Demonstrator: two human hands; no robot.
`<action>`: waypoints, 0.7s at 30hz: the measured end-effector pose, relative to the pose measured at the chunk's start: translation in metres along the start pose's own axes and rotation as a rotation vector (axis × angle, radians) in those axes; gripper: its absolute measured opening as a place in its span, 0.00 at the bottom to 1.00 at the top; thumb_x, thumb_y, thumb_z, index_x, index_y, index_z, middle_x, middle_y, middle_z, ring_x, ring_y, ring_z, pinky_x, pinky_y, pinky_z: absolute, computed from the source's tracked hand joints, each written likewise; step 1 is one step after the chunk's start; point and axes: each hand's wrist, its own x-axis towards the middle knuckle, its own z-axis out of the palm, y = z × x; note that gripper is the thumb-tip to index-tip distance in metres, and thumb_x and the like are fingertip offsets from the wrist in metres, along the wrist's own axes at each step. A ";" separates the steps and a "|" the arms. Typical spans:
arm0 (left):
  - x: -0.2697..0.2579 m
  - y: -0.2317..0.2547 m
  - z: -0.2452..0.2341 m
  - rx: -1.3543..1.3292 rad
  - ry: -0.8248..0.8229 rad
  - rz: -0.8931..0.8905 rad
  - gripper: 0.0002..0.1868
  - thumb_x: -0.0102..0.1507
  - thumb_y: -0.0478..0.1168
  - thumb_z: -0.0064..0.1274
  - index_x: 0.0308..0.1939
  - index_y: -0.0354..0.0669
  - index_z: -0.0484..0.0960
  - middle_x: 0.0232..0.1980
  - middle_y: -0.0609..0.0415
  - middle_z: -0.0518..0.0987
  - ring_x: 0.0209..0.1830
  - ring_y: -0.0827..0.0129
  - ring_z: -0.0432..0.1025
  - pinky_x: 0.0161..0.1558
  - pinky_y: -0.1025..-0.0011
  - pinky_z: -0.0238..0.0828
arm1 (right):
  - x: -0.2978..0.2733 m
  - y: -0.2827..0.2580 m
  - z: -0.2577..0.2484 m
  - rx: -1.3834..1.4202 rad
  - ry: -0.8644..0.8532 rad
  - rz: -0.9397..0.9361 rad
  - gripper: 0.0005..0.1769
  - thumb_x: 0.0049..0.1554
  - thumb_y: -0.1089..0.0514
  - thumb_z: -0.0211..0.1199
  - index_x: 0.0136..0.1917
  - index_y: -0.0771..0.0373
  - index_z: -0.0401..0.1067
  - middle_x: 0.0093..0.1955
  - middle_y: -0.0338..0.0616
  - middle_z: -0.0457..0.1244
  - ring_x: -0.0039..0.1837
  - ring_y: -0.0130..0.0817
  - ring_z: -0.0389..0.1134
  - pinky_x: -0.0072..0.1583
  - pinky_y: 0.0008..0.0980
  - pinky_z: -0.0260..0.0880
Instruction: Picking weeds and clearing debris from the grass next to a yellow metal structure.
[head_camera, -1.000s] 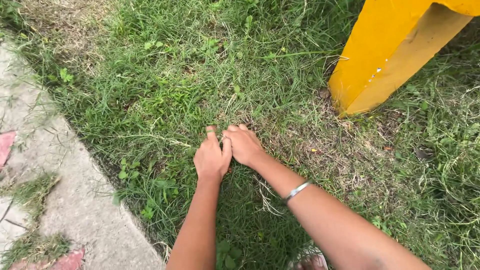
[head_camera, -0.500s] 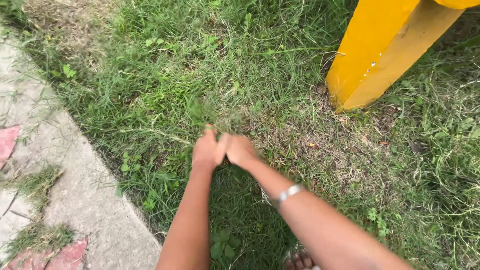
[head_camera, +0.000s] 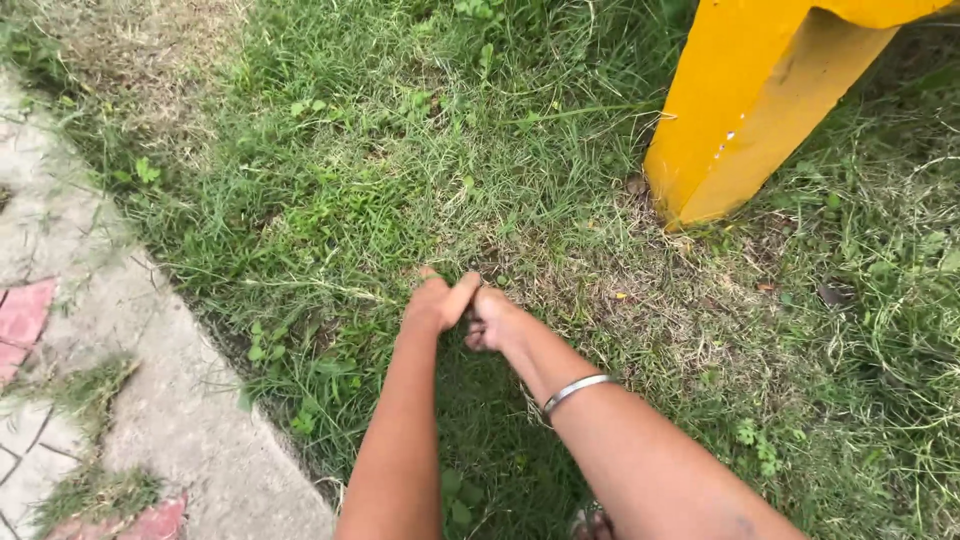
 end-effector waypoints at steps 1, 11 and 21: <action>0.002 -0.003 0.004 0.003 -0.001 0.003 0.61 0.59 0.77 0.39 0.75 0.25 0.53 0.72 0.29 0.66 0.72 0.45 0.65 0.71 0.55 0.59 | 0.007 0.001 -0.004 0.004 0.002 -0.002 0.17 0.65 0.49 0.41 0.36 0.55 0.55 0.29 0.36 0.43 0.28 0.27 0.41 0.31 0.32 0.45; 0.018 -0.023 0.005 -0.076 0.073 0.087 0.53 0.62 0.76 0.25 0.67 0.33 0.73 0.70 0.32 0.70 0.73 0.47 0.64 0.73 0.57 0.56 | 0.003 0.014 0.002 -0.136 0.094 -0.187 0.15 0.62 0.54 0.45 0.41 0.63 0.68 0.30 0.37 0.53 0.33 0.32 0.51 0.37 0.37 0.54; -0.028 -0.007 -0.021 -0.341 0.025 -0.065 0.58 0.60 0.78 0.04 0.75 0.46 0.67 0.78 0.41 0.64 0.80 0.51 0.56 0.78 0.54 0.46 | -0.050 0.008 0.006 -0.364 -0.021 -0.505 0.32 0.67 0.36 0.40 0.51 0.65 0.71 0.66 0.55 0.66 0.72 0.41 0.59 0.75 0.54 0.46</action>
